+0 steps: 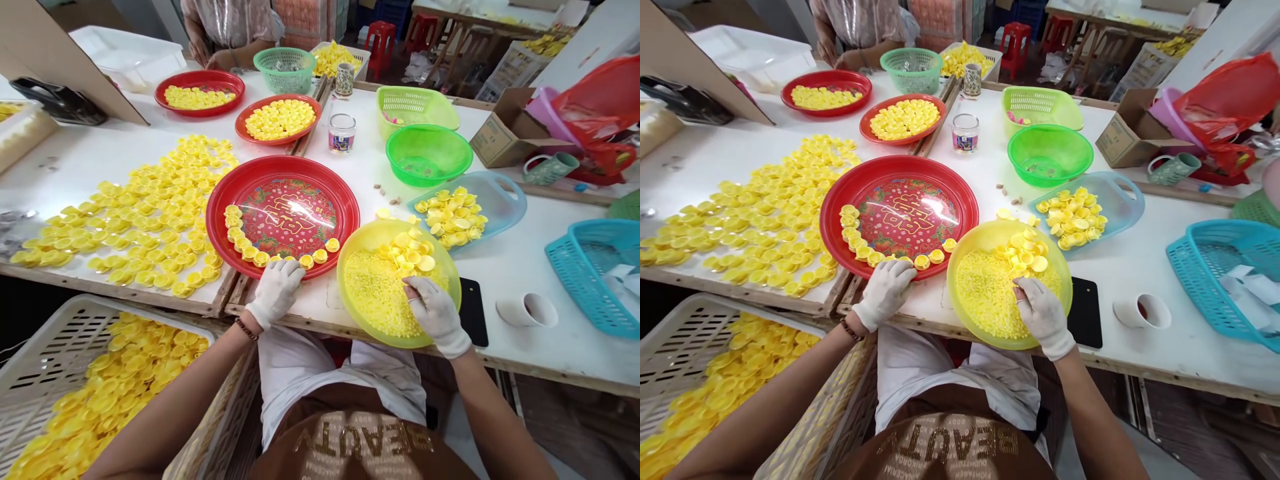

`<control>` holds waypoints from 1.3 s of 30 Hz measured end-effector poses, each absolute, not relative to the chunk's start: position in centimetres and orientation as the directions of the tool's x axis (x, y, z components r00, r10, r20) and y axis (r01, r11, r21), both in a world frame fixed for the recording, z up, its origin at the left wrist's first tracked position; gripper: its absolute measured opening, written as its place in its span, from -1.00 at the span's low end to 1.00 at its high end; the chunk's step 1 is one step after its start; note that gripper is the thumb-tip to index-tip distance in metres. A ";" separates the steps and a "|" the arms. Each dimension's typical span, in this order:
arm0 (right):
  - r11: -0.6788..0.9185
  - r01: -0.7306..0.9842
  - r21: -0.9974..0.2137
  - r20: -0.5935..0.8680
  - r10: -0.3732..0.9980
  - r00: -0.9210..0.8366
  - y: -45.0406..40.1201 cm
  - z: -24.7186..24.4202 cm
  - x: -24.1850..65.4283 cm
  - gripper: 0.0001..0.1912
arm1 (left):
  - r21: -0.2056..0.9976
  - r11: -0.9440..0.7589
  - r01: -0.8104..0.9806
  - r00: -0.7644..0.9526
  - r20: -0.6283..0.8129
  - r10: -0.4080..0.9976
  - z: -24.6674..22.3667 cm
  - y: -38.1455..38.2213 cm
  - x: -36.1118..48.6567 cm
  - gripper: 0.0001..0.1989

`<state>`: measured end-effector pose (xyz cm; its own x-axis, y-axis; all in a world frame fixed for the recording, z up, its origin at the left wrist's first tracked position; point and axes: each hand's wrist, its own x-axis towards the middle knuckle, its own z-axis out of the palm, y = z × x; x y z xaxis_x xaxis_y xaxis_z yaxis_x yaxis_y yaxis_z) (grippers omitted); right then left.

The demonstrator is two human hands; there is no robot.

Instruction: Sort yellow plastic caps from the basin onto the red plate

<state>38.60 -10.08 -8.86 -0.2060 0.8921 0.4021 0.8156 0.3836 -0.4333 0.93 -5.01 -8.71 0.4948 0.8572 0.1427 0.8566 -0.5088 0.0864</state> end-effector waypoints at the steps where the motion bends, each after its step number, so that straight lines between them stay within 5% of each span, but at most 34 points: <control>1: 0.383 0.816 -0.434 0.398 0.894 -0.208 -10.1 -8.9 38.6 -0.78 | 0.096 -0.517 0.851 0.502 0.145 0.853 -8.7 -5.1 0.2 -0.83; 7: 0.360 0.815 -0.453 0.370 0.908 -0.196 -10.1 -8.9 38.7 -0.76 | 0.136 -0.625 0.768 0.611 0.134 0.780 -8.1 -5.5 -3.3 -0.82; 19: 0.394 0.804 -0.444 0.394 0.892 -0.220 -10.1 -8.8 38.9 -0.80 | -0.035 -0.571 0.820 0.572 0.040 0.819 -4.7 -5.1 -8.6 -0.78; 24: 0.405 0.807 -0.430 0.406 0.885 -0.228 -10.1 -8.9 38.9 -0.81 | -0.008 -0.614 0.789 0.610 0.123 0.783 -3.4 -4.5 -4.8 -0.65; 29: 0.414 0.814 -0.407 0.411 0.879 -0.242 -10.1 -9.2 39.0 -0.81 | 0.025 -0.726 0.688 0.724 0.059 0.688 -5.4 -3.1 2.3 -0.56; 39: 0.429 0.802 -0.416 0.417 0.874 -0.251 -10.1 -9.6 39.1 -0.80 | -0.032 -0.662 0.748 0.663 0.047 0.747 -5.9 -2.9 2.1 -0.60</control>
<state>39.12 -10.14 -9.65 -0.2509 0.8737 0.4167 0.8016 0.4289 -0.4165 2.06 -2.87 -5.88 0.6632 0.7470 0.0465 0.7484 -0.6624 -0.0325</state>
